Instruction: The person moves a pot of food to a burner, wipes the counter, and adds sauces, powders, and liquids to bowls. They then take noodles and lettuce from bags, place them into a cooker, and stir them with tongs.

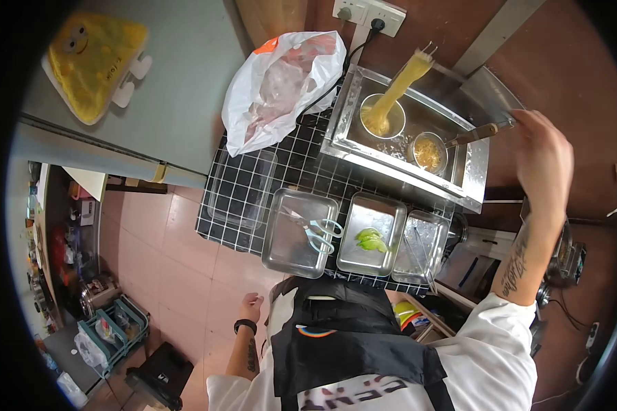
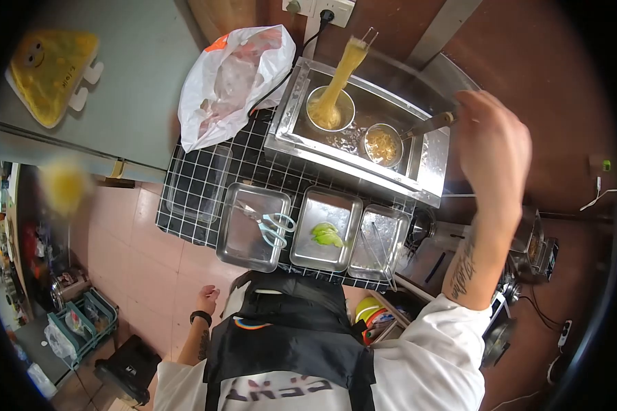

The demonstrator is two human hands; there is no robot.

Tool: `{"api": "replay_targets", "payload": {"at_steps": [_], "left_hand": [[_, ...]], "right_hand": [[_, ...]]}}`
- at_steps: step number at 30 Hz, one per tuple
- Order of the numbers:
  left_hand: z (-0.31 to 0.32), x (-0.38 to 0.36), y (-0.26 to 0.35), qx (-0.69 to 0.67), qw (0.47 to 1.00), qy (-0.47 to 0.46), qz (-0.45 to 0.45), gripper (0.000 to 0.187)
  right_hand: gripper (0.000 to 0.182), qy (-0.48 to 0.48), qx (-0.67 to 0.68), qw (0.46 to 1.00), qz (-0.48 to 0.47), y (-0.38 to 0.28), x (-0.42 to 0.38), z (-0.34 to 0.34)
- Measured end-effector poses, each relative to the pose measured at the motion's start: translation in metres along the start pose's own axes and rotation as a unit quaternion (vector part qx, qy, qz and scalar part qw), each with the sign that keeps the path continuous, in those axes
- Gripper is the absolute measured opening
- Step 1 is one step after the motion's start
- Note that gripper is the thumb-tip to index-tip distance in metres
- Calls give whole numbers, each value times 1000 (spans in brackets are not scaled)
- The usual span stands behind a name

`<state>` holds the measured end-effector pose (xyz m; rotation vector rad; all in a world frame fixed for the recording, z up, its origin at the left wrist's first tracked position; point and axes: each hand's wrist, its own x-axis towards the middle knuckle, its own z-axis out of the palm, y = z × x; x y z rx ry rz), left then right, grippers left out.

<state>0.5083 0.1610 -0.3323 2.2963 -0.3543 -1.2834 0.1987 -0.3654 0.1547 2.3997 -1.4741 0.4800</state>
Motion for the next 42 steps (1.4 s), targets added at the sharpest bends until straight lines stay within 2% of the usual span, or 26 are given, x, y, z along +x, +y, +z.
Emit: {"api": "replay_targets", "payload": {"at_steps": [2,5,8,10,11,12,15,17,20,21,24,27,29,30,33,34,36,38,40,42], "left_hand": [[-2,4,8,8,1000,1,28,41],[-3,7,18,0,999,2,35,41],[-6,3,24,-35,999,8,35,41],[-8,-2,23,-30,999,13,27,40],[-8,-4,23,-27,999,17,22,39],[-8,-6,23,-29,999,23,21,39],[-13,-17,9,-5,1000,23,0,38],[-10,-14,-13,16,999,20,36,38],[-10,-13,-20,-3,1000,30,8,39],[-10,-14,-19,-5,1000,29,6,39],[-6,-16,-14,-8,999,15,-31,41],[-3,-11,-9,-7,999,5,-35,43],[-3,-9,-1,27,1000,3,1,43],[-4,-8,5,26,1000,3,1,43],[-3,-1,18,12,999,5,33,43],[-4,-2,25,11,999,6,30,43],[-5,-6,38,5,999,16,34,42],[-3,-11,41,-8,999,23,34,41],[-2,-14,35,-18,999,28,35,41],[2,-15,13,-21,998,29,45,39]], "right_hand": [[18,11,-38,997,63,-7,-1,-25],[19,14,0,1000,12,9,-9,6],[17,-133,-78,988,-8,0,-5,68],[17,-169,-124,977,-44,3,-12,124],[16,-235,-155,959,-24,-18,-9,132],[18,-271,-154,949,-45,-31,-8,141],[14,-299,-128,939,-111,-47,-2,203],[13,-312,-127,933,-124,-44,-1,220],[13,-251,-100,957,-102,-30,6,190],[12,-202,-73,973,-85,-21,3,167],[17,-164,-86,983,-15,-9,5,79],[16,3,-39,999,-19,2,-4,12],[17,59,-18,998,32,0,-5,-21],[17,81,-16,994,67,-3,-7,-30],[19,93,23,991,92,9,-13,-25],[19,53,51,992,106,16,-15,-11],[19,7,-17,1000,9,25,-15,33],[18,-88,-48,995,-9,13,-11,79],[15,-182,-104,978,-19,5,-10,124],[13,-231,-164,956,-72,-15,-5,149]]}}
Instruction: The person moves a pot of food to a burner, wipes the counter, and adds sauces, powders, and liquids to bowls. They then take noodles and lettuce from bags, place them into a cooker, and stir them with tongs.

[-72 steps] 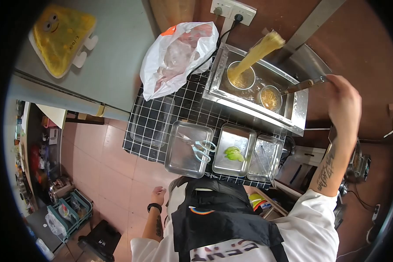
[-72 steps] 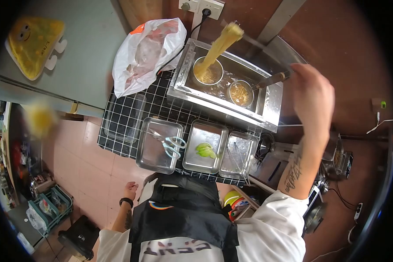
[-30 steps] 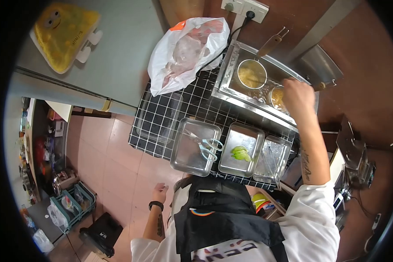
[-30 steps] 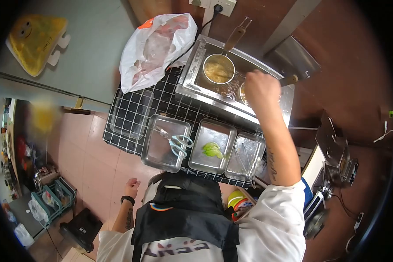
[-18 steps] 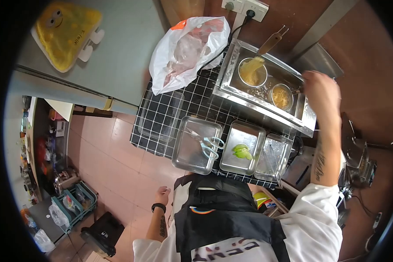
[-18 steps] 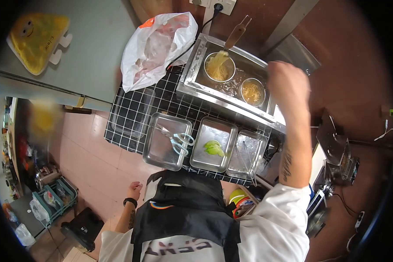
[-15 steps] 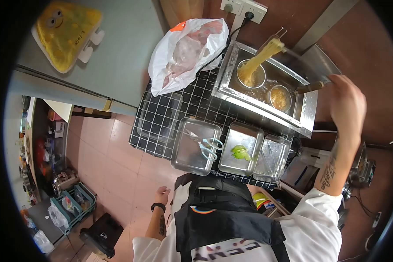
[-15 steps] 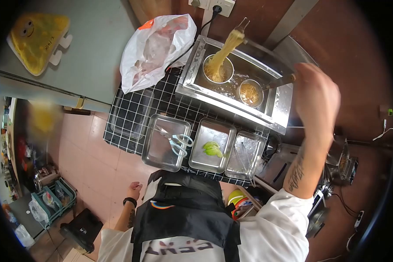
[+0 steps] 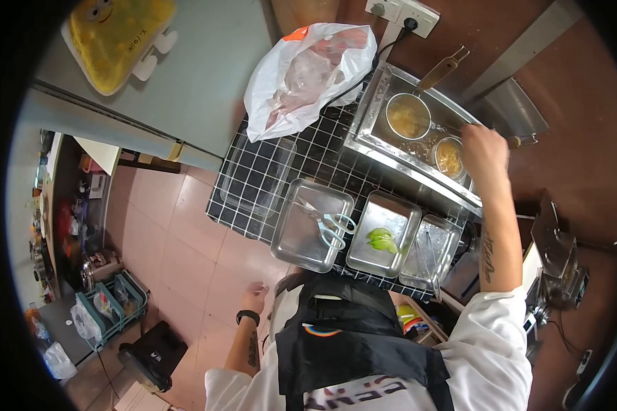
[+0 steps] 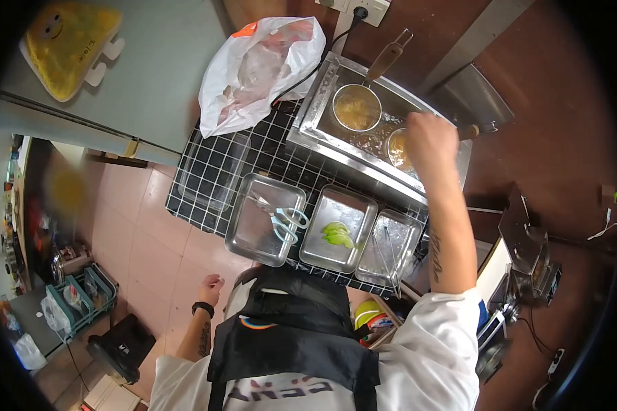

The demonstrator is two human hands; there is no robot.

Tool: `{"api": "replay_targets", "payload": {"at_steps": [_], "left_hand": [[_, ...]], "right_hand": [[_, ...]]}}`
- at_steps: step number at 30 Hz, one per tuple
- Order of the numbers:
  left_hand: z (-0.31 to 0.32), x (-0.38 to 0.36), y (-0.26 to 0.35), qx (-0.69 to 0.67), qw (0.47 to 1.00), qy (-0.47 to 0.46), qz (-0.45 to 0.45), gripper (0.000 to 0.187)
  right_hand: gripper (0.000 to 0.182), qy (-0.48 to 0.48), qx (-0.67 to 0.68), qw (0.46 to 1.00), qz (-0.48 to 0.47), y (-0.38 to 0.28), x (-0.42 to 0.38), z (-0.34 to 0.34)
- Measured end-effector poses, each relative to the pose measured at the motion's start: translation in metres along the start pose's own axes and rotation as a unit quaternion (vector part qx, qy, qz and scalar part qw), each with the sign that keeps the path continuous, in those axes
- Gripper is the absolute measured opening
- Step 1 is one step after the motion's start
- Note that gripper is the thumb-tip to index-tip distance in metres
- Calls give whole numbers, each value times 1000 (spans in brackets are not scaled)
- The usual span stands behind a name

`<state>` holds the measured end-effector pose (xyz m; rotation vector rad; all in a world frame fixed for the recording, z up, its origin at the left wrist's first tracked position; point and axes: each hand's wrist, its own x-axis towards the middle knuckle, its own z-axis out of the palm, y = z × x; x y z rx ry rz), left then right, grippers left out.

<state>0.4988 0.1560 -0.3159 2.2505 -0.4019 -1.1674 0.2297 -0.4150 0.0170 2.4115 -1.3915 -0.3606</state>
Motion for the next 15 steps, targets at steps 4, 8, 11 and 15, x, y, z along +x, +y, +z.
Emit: {"api": "replay_targets", "payload": {"at_steps": [4,8,11,15], "left_hand": [[1,-13,-6,44,999,-9,-10,39],[3,-11,-17,41,998,-19,-41,40],[1,-3,-19,31,999,-23,-32,40],[-3,5,0,45,998,-24,-20,40]], "right_hand": [[9,-60,-8,995,-84,-42,43,38],[12,-30,-15,997,-68,-22,43,12],[13,35,19,999,3,20,-1,-56],[18,230,111,965,62,56,-67,-136]]}}
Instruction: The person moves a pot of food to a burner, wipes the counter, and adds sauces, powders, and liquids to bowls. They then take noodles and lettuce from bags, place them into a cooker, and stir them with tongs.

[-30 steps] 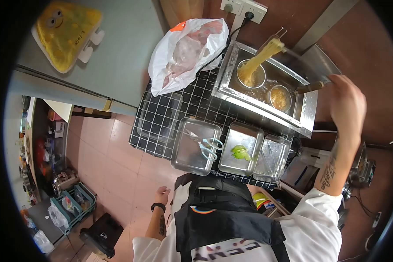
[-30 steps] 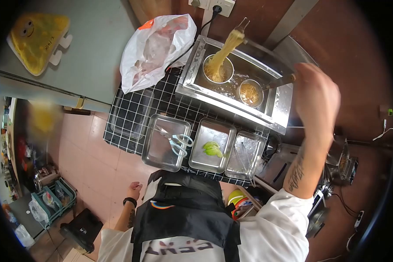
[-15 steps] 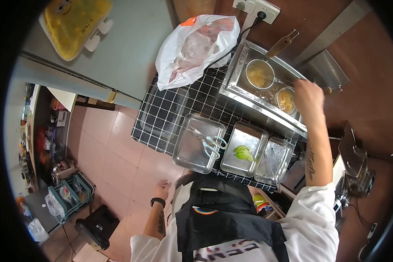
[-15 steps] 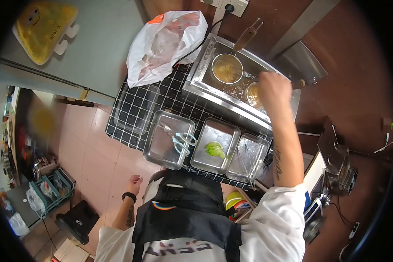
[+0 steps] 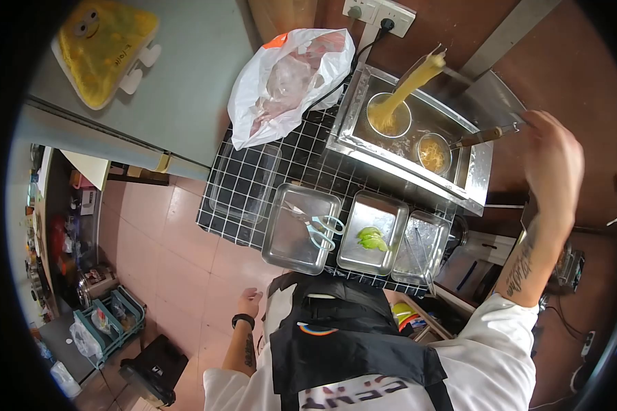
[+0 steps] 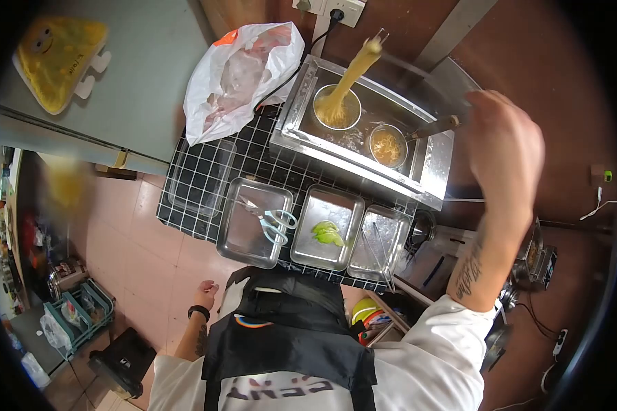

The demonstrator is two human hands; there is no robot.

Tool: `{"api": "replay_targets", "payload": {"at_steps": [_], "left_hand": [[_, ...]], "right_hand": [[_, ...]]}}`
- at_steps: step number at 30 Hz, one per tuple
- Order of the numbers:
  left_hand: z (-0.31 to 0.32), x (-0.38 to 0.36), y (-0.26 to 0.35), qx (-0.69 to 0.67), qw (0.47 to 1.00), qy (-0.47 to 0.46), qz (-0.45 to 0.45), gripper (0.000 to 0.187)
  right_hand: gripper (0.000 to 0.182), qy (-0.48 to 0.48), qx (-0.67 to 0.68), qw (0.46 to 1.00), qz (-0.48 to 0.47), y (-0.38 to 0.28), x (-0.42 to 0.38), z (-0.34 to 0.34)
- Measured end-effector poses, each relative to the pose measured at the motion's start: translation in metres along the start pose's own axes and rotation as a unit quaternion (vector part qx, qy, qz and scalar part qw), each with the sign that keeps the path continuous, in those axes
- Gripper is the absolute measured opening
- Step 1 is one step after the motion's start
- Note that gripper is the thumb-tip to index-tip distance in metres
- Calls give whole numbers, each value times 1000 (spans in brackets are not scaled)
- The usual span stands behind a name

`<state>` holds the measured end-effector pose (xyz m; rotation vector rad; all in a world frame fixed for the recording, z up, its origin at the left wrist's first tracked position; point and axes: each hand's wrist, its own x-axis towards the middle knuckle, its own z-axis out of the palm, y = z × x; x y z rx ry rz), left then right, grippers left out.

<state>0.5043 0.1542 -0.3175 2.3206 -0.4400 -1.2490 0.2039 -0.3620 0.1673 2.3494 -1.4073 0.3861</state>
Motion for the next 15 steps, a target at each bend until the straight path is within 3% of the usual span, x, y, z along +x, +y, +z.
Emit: {"api": "replay_targets", "payload": {"at_steps": [1,3,5,7,11,13,15], "left_hand": [[-1,3,3,-1,1000,0,-1,40],[-2,9,6,-5,1000,-4,6,41],[-1,13,8,-9,1000,-7,13,41],[-1,15,7,-13,1000,6,17,41],[-3,4,6,-52,999,10,4,41],[-3,-3,2,-9,999,33,31,39],[-3,-14,-6,-5,1000,27,-2,39]], "right_hand": [[20,43,-5,999,12,6,-3,-13],[21,13,-26,996,87,-1,-5,-34],[18,20,1,997,79,1,-8,-19],[17,-31,-47,998,-3,4,-7,24],[19,-205,-71,976,-12,-10,0,131],[21,-288,-74,954,-35,-25,2,165],[16,-333,-76,935,-90,-46,7,184]]}}
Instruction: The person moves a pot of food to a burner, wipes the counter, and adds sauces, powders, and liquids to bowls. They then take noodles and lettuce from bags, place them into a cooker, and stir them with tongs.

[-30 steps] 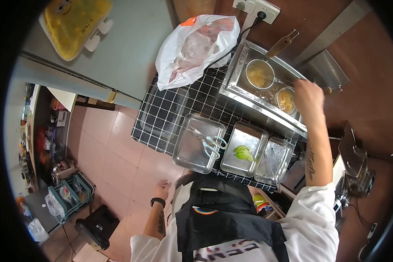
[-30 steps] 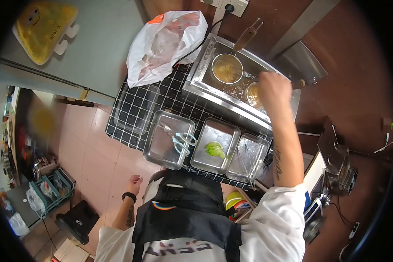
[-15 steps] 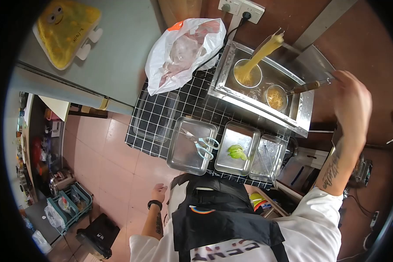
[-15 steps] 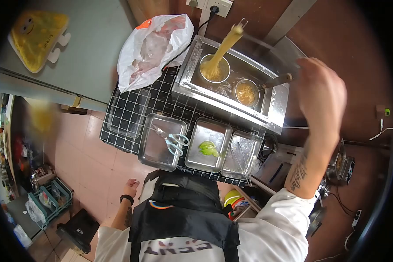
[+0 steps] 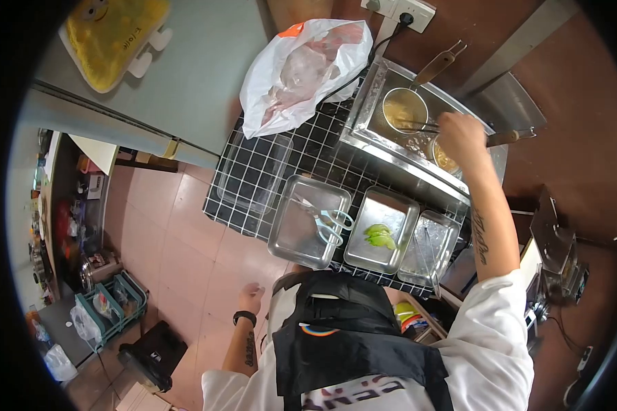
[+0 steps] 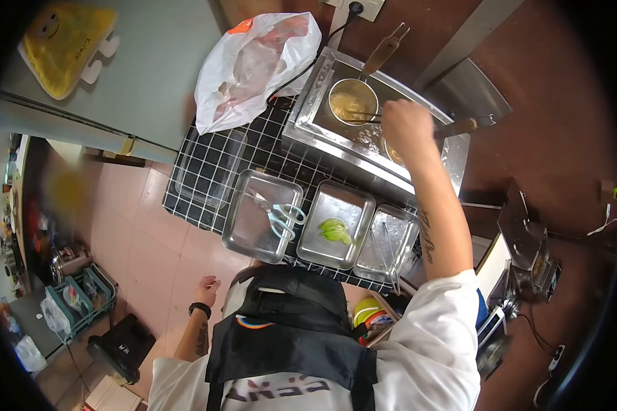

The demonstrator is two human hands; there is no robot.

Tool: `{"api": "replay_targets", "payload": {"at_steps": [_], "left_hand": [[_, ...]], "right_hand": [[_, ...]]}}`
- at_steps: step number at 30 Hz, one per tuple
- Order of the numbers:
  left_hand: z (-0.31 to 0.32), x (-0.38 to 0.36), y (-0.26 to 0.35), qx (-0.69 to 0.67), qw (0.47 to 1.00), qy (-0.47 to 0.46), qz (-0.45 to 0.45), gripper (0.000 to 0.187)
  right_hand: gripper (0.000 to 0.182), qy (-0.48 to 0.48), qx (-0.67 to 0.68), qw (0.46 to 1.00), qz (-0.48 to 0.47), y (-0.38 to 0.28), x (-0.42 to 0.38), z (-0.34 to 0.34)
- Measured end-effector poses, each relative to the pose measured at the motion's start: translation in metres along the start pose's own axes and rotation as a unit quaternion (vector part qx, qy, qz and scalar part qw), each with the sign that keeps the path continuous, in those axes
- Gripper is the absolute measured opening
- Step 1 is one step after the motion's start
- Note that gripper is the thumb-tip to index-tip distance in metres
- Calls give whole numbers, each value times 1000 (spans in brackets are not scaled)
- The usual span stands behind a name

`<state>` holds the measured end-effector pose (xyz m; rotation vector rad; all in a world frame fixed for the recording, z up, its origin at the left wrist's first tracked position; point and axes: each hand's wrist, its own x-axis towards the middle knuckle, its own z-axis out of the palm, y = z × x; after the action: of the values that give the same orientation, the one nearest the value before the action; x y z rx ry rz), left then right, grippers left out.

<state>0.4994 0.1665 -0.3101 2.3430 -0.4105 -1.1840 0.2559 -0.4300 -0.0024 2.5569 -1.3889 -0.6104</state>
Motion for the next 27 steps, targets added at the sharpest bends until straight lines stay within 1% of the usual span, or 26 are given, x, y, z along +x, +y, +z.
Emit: {"api": "replay_targets", "payload": {"at_steps": [1,2,4,6,7,8,9,10,11,12,13,14,15,16,18,20,21,22,23,25,26,27], "left_hand": [[1,-4,-7,5,1000,-10,-27,39],[3,-9,-14,9,1000,-11,-26,39],[4,-12,-16,33,999,-18,-39,40],[6,-9,-19,50,997,-24,-48,41],[9,-6,-24,33,997,-26,-64,41],[11,-3,-28,16,996,-26,-80,41],[12,0,-32,15,996,-28,-80,41],[13,4,-33,9,998,-29,-61,42],[14,9,-32,3,999,-28,-41,43],[14,12,-31,2,999,-29,-40,43],[13,17,-29,-5,999,-33,-32,42],[13,24,-23,-12,999,-35,-22,42],[9,24,-8,10,999,-34,-3,42],[8,25,1,12,999,-35,-2,42],[5,27,14,0,999,-27,18,42],[5,28,23,-12,999,-24,21,42],[4,28,25,-26,999,-21,25,42],[3,29,25,-24,999,-20,25,42],[4,30,23,-18,999,-19,18,41],[4,24,17,-8,1000,-20,9,40],[5,20,14,-1,1000,-16,16,39],[6,18,10,5,1000,-12,25,39]], "right_hand": [[15,-1,-19,999,-29,-7,11,13],[15,40,-20,998,-49,-13,22,30],[15,32,-46,996,-70,-16,28,24],[15,40,-16,999,-30,1,19,5],[15,59,-4,998,-3,16,9,-5],[15,102,0,995,1,30,-13,-26],[17,124,19,992,32,41,-33,-45],[19,161,36,985,58,50,-55,-66],[21,222,45,971,79,63,-76,-77],[18,251,40,963,90,68,-98,-97],[18,283,66,951,107,69,-117,-117],[19,350,85,928,92,79,-132,-123],[20,358,109,919,122,78,-145,-135],[19,376,100,907,160,75,-153,-142],[19,375,121,897,201,78,-157,-141],[19,385,183,889,166,81,-146,-118],[20,380,168,902,121,84,-135,-100],[21,327,166,919,146,81,-119,-81],[21,286,138,940,124,72,-104,-69],[15,183,86,975,93,57,-75,-36],[15,164,63,981,79,55,-60,-8],[18,184,76,978,61,43,-51,2]]}}
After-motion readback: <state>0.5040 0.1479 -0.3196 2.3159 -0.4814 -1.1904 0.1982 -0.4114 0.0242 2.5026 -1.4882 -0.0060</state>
